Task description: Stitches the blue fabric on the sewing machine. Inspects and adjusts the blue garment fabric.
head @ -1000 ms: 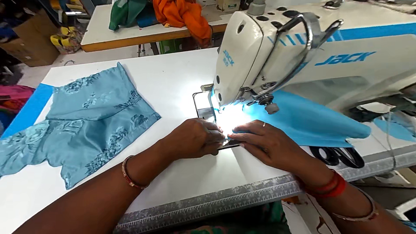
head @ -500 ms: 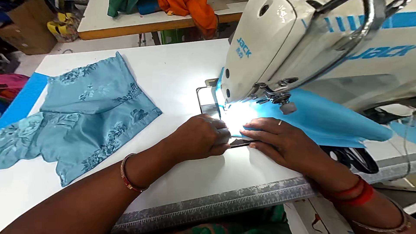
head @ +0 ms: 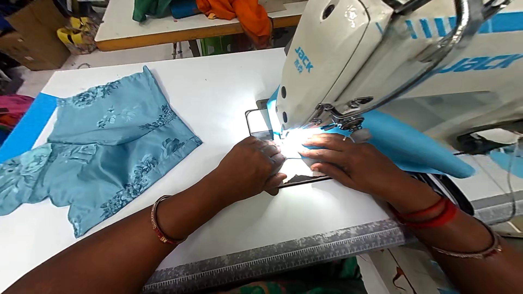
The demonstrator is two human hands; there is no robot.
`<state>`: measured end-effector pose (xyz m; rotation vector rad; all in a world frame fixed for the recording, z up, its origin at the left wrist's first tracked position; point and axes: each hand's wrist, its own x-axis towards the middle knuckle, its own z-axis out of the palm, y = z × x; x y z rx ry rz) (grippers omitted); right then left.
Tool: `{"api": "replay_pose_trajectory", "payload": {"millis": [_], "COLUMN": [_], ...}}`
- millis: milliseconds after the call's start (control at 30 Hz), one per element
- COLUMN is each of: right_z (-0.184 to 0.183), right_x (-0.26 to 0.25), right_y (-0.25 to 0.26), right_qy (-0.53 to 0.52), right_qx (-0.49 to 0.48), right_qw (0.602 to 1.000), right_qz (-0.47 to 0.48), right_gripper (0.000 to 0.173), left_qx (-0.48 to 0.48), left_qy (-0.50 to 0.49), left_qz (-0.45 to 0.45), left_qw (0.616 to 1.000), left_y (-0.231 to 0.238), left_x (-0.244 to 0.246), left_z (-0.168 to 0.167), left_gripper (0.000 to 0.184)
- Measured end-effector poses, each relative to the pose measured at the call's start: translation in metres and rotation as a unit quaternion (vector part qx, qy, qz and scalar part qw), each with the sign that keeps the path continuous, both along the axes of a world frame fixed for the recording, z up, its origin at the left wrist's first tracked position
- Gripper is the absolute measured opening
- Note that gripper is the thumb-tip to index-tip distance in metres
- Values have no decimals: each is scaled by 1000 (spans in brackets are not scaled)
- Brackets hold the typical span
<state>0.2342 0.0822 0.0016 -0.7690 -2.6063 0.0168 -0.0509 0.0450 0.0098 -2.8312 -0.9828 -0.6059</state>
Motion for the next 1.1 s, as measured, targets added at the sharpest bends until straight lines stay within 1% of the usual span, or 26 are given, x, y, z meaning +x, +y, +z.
{"api": "replay_pose_trajectory", "payload": {"millis": [133,333,467,600,700,900,1100], "right_z": [1,0,2,4,4,0,2], "right_x": [1,1,2,2,2,5,6], "right_y": [6,17,23,31,36,47,50], "right_qy": [-3,-10,-14,-45,-48,-58,-68], "right_qx": [-7,-23,-28,-57,-65,-71,-79], "right_qw": [1000,1000,999,997,996,995,994], "right_qz": [11,10,12,-16,-32,-33,-31], "right_gripper": [43,45,43,45,45,48,46], "left_qx": [9,-19,-32,-38,-48,-58,-62], "left_qy": [7,-14,-27,-30,-30,-30,-39], "left_qz": [7,8,5,9,13,21,21], "left_qw": [1000,1000,999,999,998,998,997], "left_y": [2,6,9,10,11,12,13], "left_x": [-1,-3,-7,-9,-10,-11,-12], "left_z": [-1,-5,-5,-6,-7,-7,-7], "left_gripper": [41,46,44,48,48,49,47]}}
